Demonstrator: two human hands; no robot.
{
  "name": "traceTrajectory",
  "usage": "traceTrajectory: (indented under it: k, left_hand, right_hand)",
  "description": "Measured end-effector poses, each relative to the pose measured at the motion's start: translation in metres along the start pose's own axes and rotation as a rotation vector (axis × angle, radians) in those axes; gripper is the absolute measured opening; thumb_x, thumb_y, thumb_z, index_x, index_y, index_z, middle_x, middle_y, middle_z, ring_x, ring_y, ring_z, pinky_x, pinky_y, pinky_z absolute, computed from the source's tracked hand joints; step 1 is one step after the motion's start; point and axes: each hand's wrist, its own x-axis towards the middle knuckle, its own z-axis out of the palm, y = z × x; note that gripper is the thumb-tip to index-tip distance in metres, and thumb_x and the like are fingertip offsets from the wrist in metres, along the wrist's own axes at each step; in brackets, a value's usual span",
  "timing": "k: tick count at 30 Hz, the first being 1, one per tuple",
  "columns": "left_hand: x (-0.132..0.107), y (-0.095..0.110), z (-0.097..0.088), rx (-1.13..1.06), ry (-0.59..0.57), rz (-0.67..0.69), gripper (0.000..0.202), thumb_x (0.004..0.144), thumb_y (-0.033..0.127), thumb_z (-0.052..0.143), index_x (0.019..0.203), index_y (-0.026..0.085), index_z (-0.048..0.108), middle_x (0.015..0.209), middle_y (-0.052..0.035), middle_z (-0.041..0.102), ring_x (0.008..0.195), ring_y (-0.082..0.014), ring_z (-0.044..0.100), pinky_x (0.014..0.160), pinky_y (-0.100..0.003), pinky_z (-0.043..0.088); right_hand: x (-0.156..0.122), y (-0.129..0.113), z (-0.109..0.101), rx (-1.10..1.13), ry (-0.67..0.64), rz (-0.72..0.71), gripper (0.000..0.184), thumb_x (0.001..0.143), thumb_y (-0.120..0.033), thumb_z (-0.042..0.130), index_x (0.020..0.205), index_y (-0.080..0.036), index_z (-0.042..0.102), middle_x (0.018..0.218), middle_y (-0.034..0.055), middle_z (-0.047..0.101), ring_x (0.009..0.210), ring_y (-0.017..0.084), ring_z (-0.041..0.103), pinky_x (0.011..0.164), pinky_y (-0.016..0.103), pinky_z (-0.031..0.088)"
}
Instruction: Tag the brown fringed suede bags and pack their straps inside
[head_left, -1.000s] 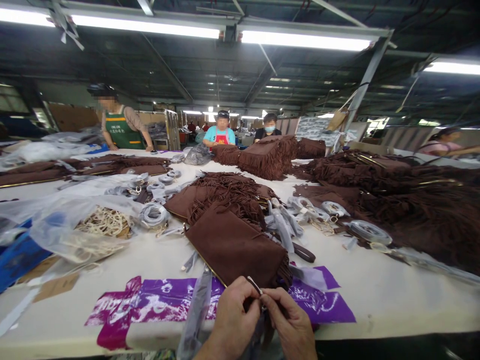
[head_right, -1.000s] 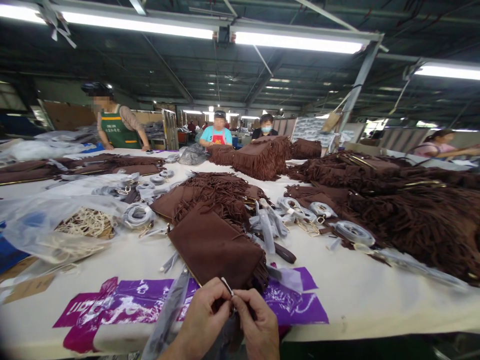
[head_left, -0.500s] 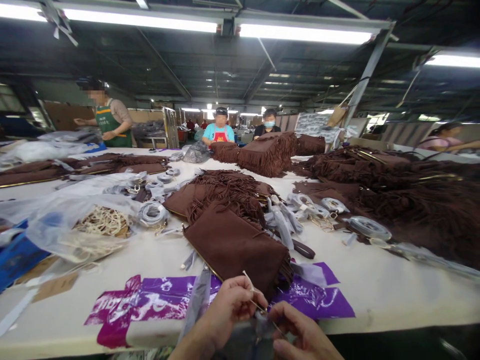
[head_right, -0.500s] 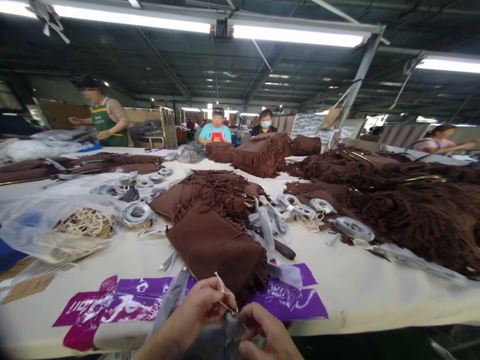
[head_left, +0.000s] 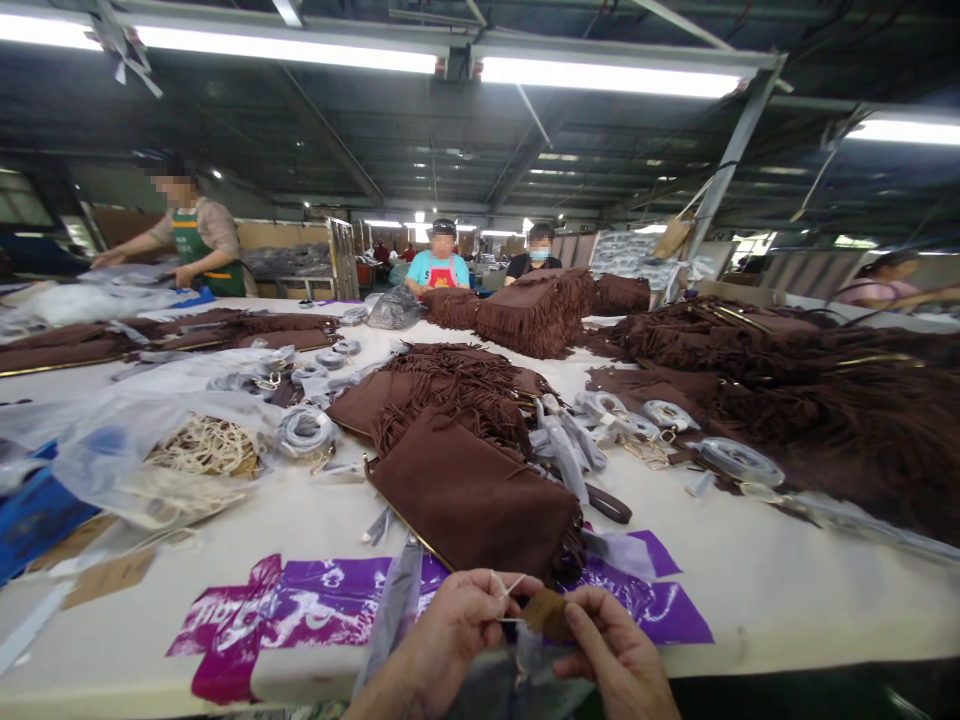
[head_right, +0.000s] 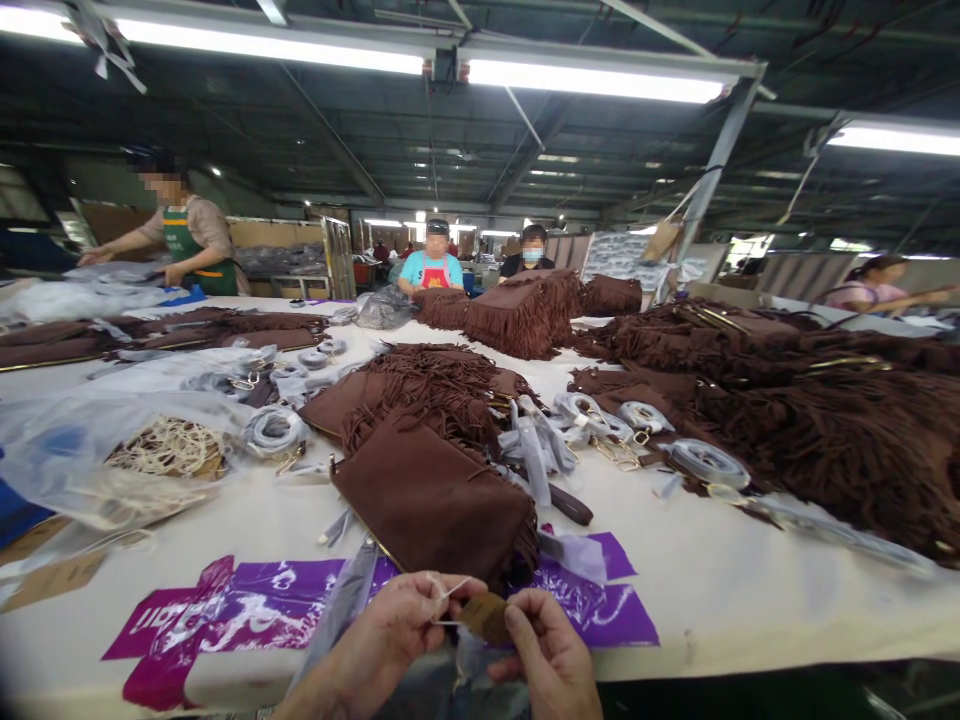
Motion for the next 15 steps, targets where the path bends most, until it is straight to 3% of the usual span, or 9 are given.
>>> traceTrajectory:
  k: [2, 5, 8, 12, 15]
  left_hand:
    - [-0.001, -0.001, 0.000, 0.000, -0.008, 0.011, 0.017, 0.059, 0.025, 0.071, 0.069, 0.012, 0.068, 0.099, -0.0092, 0.070, 0.080, -0.0161, 0.053, 0.060, -0.021, 0.031]
    - [-0.001, -0.002, -0.003, -0.013, -0.049, 0.030, 0.012, 0.059, 0.024, 0.069, 0.065, 0.014, 0.065, 0.109, -0.0097, 0.070, 0.091, -0.0194, 0.056, 0.067, -0.023, 0.036]
    - [-0.001, -0.001, -0.005, 0.078, -0.112, 0.101, 0.007, 0.058, 0.019, 0.067, 0.064, 0.015, 0.067, 0.113, -0.0097, 0.069, 0.100, -0.0237, 0.059, 0.079, -0.028, 0.041]
    - [-0.004, 0.005, 0.002, 0.672, -0.200, 0.358, 0.029, 0.070, 0.009, 0.056, 0.087, 0.021, 0.076, 0.124, -0.0070, 0.063, 0.115, -0.0234, 0.055, 0.099, -0.033, 0.037]
    - [-0.011, 0.015, 0.008, 1.059, -0.200, 0.510, 0.037, 0.077, 0.005, 0.046, 0.090, 0.023, 0.076, 0.113, -0.0073, 0.065, 0.106, -0.0203, 0.058, 0.093, -0.030, 0.041]
  right_hand:
    - [-0.002, 0.003, 0.004, -0.075, 0.087, -0.066, 0.039, 0.078, -0.059, 0.067, 0.083, -0.022, 0.060, 0.073, 0.0002, 0.065, 0.057, 0.018, 0.061, 0.044, 0.024, 0.051]
    - [-0.007, 0.007, 0.009, -0.368, 0.193, -0.240, 0.034, 0.087, -0.057, 0.056, 0.086, -0.023, 0.061, 0.064, -0.0023, 0.062, 0.045, 0.015, 0.056, 0.046, 0.024, 0.048]
    - [-0.010, 0.008, 0.012, -0.626, 0.232, -0.511, 0.032, 0.094, -0.052, 0.049, 0.083, -0.025, 0.063, 0.067, -0.0010, 0.061, 0.056, 0.016, 0.060, 0.057, 0.024, 0.049]
    - [-0.006, 0.005, 0.016, -0.732, 0.116, -0.713, 0.037, 0.100, -0.048, 0.038, 0.083, -0.026, 0.063, 0.075, 0.0010, 0.063, 0.068, 0.017, 0.063, 0.063, 0.023, 0.049]
    - [-0.002, 0.001, 0.017, -0.713, 0.081, -0.664, 0.030, 0.098, -0.045, 0.043, 0.088, -0.026, 0.064, 0.078, 0.0001, 0.065, 0.069, 0.017, 0.064, 0.063, 0.022, 0.051]
